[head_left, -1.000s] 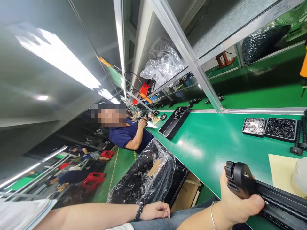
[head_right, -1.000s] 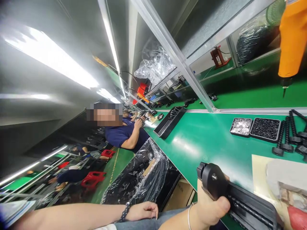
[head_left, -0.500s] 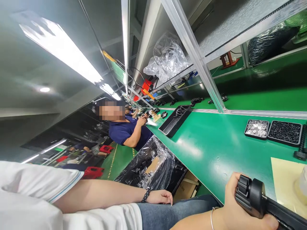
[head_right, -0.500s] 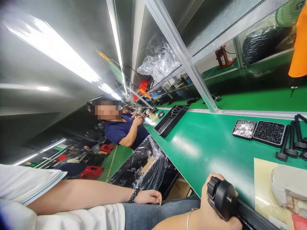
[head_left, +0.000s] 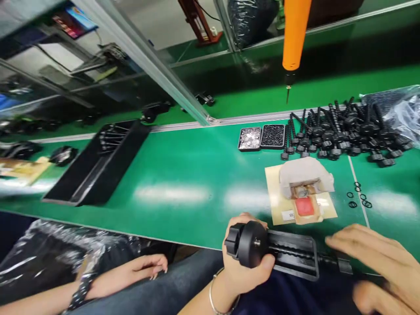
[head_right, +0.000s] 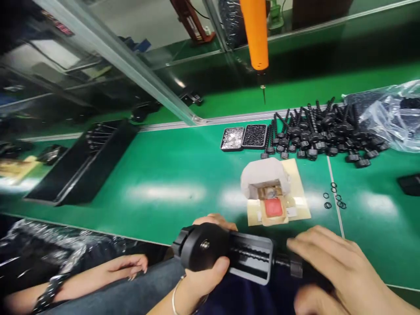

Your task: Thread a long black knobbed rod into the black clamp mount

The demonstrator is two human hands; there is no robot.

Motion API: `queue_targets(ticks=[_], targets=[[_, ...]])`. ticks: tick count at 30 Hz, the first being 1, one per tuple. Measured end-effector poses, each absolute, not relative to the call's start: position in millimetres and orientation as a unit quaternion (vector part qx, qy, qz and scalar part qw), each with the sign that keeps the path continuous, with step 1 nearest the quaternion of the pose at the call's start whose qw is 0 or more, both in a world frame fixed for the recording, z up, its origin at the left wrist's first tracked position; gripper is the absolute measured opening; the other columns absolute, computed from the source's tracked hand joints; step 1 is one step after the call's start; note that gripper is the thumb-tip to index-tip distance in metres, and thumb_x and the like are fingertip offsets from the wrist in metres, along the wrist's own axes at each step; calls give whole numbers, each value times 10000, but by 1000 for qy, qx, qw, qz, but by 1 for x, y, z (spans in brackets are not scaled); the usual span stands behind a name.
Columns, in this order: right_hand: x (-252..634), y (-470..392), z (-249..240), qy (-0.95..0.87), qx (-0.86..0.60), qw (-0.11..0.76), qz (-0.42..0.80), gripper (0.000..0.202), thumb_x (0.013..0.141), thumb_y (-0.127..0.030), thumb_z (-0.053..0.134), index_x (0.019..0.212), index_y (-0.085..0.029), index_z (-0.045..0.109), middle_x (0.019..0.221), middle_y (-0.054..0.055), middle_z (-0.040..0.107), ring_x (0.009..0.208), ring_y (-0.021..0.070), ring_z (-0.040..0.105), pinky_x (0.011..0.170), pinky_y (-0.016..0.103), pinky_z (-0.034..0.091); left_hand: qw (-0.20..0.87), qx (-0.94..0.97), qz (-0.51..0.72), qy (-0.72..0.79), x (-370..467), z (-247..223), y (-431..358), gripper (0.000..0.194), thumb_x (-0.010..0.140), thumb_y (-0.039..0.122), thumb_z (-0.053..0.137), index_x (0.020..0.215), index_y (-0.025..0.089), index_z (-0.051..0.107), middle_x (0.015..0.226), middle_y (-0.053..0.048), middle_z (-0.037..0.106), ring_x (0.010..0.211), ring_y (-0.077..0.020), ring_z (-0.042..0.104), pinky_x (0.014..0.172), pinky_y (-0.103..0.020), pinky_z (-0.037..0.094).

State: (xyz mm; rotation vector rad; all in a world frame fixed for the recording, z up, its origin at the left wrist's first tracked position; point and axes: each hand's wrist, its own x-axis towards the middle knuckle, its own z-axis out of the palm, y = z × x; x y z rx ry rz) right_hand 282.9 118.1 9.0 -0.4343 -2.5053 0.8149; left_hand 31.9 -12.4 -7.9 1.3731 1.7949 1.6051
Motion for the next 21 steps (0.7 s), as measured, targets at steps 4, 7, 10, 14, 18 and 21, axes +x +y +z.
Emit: queue_targets(ticks=[4, 7, 10, 14, 18, 21], targets=[[263, 116, 30, -893, -197, 254, 315, 265, 1099, -393, 441, 1151, -176, 583, 1056, 91, 635, 968, 174, 651, 797, 228, 595, 191, 493, 567, 632, 31, -8, -13, 388, 833, 468, 704, 1102, 247, 532, 853, -35, 631, 788, -199, 639, 705, -337, 610], [259, 116, 39, -890, -207, 249, 320, 410, 1089, -532, 387, 1147, -173, 578, 1081, 104, 624, 1015, 182, 638, 843, 243, 595, 198, 489, 580, 620, 29, -9, -13, 399, 826, 476, 719, 1099, 243, 545, 869, -40, 628, 817, -192, 637, 732, -312, 623], [261, 118, 44, -888, -211, 243, 329, 279, 1120, -371, 363, 1108, -198, 582, 1069, 82, 614, 1033, 157, 623, 864, 218, 580, 192, 493, 574, 625, 26, -12, -14, 395, 816, 446, 736, 1097, 238, 552, 880, -41, 636, 834, -190, 651, 765, -299, 623], [262, 117, 46, -893, -210, 216, 333, 347, 1099, -483, 383, 1154, -192, 563, 1082, 94, 603, 1029, 179, 617, 852, 242, 593, 195, 486, 578, 625, 25, -13, -15, 387, 823, 448, 729, 1096, 236, 554, 898, -41, 631, 827, -192, 657, 755, -310, 630], [259, 113, 41, -882, -227, 231, 342, 289, 1111, -416, 363, 1142, -197, 549, 1123, 95, 575, 1082, 179, 591, 894, 256, 575, 190, 494, 574, 624, 26, -12, -13, 375, 825, 429, 727, 1092, 233, 551, 886, -38, 628, 826, -189, 651, 751, -302, 630], [257, 111, 38, -880, -214, 219, 363, 290, 1107, -436, 370, 1150, -205, 540, 1094, 82, 579, 1055, 182, 591, 877, 261, 577, 184, 499, 572, 625, 27, -14, -12, 374, 826, 427, 723, 1096, 228, 558, 892, -38, 625, 827, -189, 649, 755, -306, 626]])
